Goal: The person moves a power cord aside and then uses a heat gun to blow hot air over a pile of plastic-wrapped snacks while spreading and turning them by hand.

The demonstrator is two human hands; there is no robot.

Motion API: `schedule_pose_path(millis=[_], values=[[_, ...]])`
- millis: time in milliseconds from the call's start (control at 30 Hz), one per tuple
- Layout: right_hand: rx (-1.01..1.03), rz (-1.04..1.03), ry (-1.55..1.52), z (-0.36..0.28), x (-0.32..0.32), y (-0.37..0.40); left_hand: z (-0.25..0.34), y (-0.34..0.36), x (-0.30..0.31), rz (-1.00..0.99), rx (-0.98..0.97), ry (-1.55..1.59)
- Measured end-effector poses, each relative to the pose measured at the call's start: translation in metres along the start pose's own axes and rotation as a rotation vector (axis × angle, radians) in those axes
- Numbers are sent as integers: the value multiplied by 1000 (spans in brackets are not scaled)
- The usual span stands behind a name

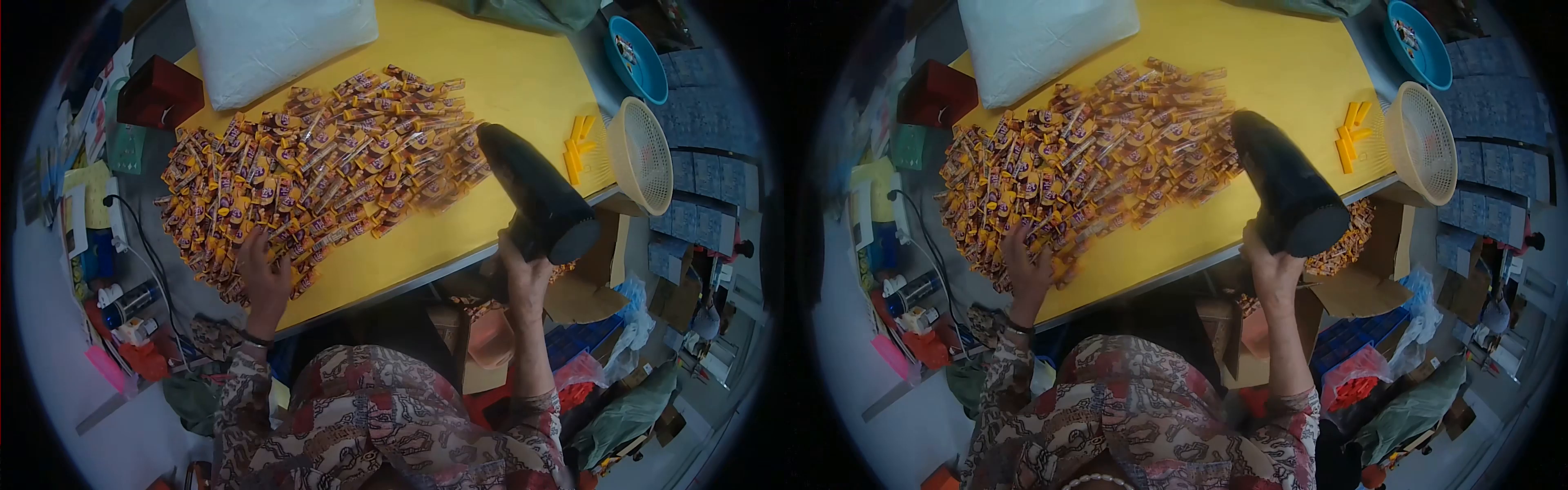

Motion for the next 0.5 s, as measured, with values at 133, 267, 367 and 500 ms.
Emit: schedule_pose_path(millis=[133, 267, 367, 500], values=[[206, -245, 476, -5, 10, 11, 71, -85, -36, -106, -327, -117], [287, -107, 480, 2, 20, 9, 113, -164, -69, -140, -422, -214], [-19, 51, 51, 14, 41, 9, 132, -202, -87, -185, -451, -383], [211, -6, 511, 19, 53, 24, 149, -222, -100, -299, -365, -536]])
Point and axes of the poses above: each hand's wrist, its own y-axis away from the middle knuckle, its own x-axis out of the back of the hand, z = x × y, the point moved 1 cm from there along -y, towards the middle knuckle, and after that the axes turned 13 degrees about -z, right-handed, at the moved point
